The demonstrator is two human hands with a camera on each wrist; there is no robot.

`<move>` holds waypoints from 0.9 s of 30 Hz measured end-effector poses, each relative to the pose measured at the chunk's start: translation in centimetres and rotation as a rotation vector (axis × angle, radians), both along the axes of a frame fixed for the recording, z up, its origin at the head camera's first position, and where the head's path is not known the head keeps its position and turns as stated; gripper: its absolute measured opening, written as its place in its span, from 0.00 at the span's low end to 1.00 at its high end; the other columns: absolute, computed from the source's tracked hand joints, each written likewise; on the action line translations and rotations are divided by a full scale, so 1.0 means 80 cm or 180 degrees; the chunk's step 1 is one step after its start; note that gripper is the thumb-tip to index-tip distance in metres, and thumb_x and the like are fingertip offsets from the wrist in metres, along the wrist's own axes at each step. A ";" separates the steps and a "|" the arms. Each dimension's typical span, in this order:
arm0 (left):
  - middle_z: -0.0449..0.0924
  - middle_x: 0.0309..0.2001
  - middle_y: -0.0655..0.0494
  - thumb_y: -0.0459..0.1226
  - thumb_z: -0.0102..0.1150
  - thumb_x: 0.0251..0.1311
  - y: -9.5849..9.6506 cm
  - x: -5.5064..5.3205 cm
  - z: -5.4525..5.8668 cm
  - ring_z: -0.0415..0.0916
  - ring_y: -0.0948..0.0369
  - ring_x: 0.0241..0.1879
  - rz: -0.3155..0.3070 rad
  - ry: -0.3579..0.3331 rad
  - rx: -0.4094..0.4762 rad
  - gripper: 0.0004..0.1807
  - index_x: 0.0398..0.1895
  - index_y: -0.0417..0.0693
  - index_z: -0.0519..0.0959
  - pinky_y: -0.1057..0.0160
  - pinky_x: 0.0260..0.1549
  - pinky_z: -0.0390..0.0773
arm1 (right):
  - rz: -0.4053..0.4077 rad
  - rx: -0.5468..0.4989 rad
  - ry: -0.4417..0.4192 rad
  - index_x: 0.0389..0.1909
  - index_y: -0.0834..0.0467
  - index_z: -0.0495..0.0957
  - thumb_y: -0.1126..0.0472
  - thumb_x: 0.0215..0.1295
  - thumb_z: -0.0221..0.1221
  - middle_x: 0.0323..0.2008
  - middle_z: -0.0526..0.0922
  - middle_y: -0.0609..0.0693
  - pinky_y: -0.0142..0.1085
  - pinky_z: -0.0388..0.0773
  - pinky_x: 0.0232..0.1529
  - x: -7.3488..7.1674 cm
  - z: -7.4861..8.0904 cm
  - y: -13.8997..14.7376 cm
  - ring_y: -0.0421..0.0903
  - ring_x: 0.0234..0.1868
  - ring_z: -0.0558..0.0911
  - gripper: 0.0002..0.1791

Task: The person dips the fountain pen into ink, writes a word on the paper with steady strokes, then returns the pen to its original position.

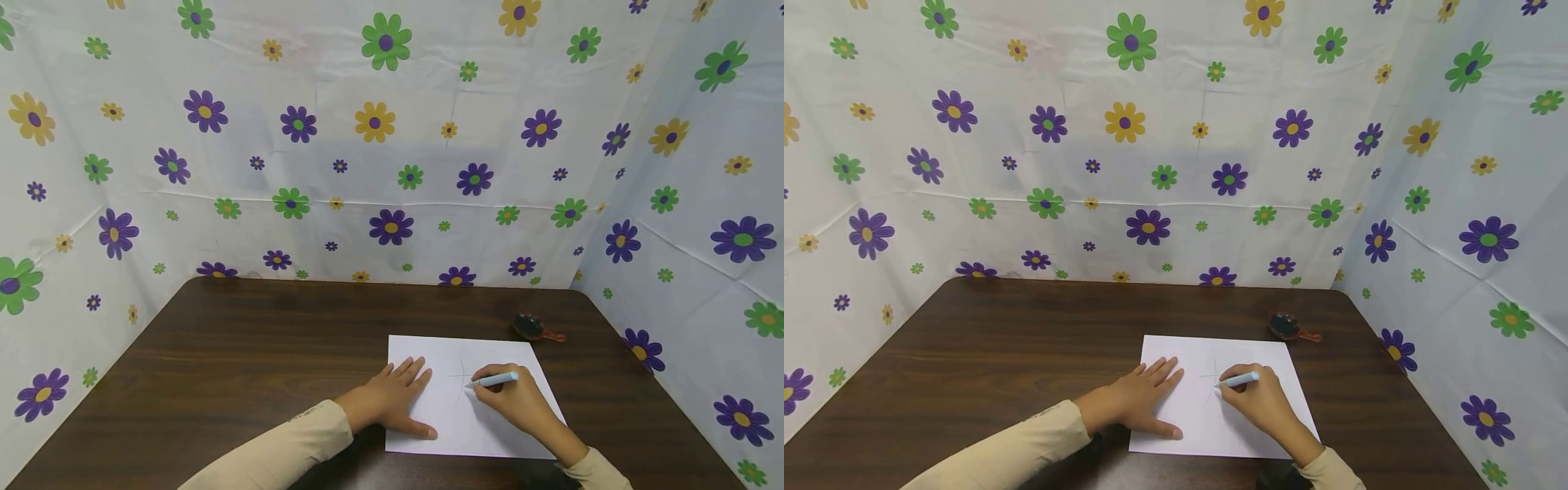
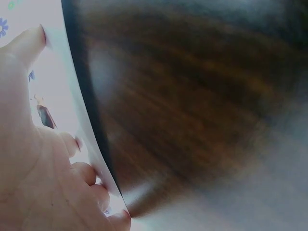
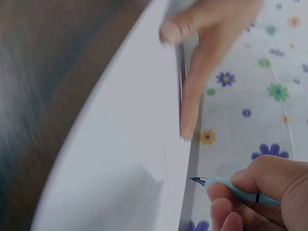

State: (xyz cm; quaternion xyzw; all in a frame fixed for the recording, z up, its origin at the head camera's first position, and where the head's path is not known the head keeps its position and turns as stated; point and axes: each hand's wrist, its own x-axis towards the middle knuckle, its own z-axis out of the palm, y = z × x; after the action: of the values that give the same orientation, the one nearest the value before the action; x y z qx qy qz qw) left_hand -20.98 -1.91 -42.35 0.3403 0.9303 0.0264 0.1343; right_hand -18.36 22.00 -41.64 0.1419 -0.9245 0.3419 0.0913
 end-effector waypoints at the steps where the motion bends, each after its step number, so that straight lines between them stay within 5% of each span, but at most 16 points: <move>1: 0.40 0.77 0.55 0.74 0.50 0.47 0.000 0.000 0.001 0.40 0.56 0.76 -0.0002 -0.0003 0.0002 0.57 0.76 0.57 0.51 0.50 0.70 0.49 | -0.0066 0.0000 0.0004 0.28 0.57 0.85 0.68 0.52 0.67 0.18 0.77 0.38 0.28 0.68 0.18 -0.003 0.000 0.003 0.33 0.18 0.69 0.03; 9: 0.40 0.77 0.55 0.74 0.50 0.47 0.000 -0.001 -0.003 0.40 0.55 0.76 -0.0023 -0.0009 0.0036 0.57 0.76 0.56 0.51 0.49 0.70 0.49 | -0.0185 -0.0048 -0.0182 0.28 0.58 0.85 0.67 0.53 0.66 0.18 0.78 0.40 0.28 0.66 0.17 -0.023 -0.003 0.013 0.35 0.17 0.68 0.02; 27: 0.40 0.77 0.56 0.75 0.51 0.47 0.001 -0.001 -0.001 0.39 0.57 0.76 0.0033 -0.0013 -0.0020 0.57 0.76 0.57 0.50 0.50 0.70 0.48 | -0.0246 -0.0144 -0.0333 0.28 0.59 0.85 0.67 0.53 0.67 0.19 0.79 0.42 0.29 0.67 0.19 -0.029 -0.008 0.008 0.37 0.19 0.70 0.02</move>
State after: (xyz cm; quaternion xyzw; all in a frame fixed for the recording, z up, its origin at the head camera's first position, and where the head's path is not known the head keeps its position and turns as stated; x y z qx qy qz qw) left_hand -21.03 -1.82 -42.42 0.3350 0.9319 0.0249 0.1371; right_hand -20.67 22.67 -42.26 0.0859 -0.9248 0.3659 0.0591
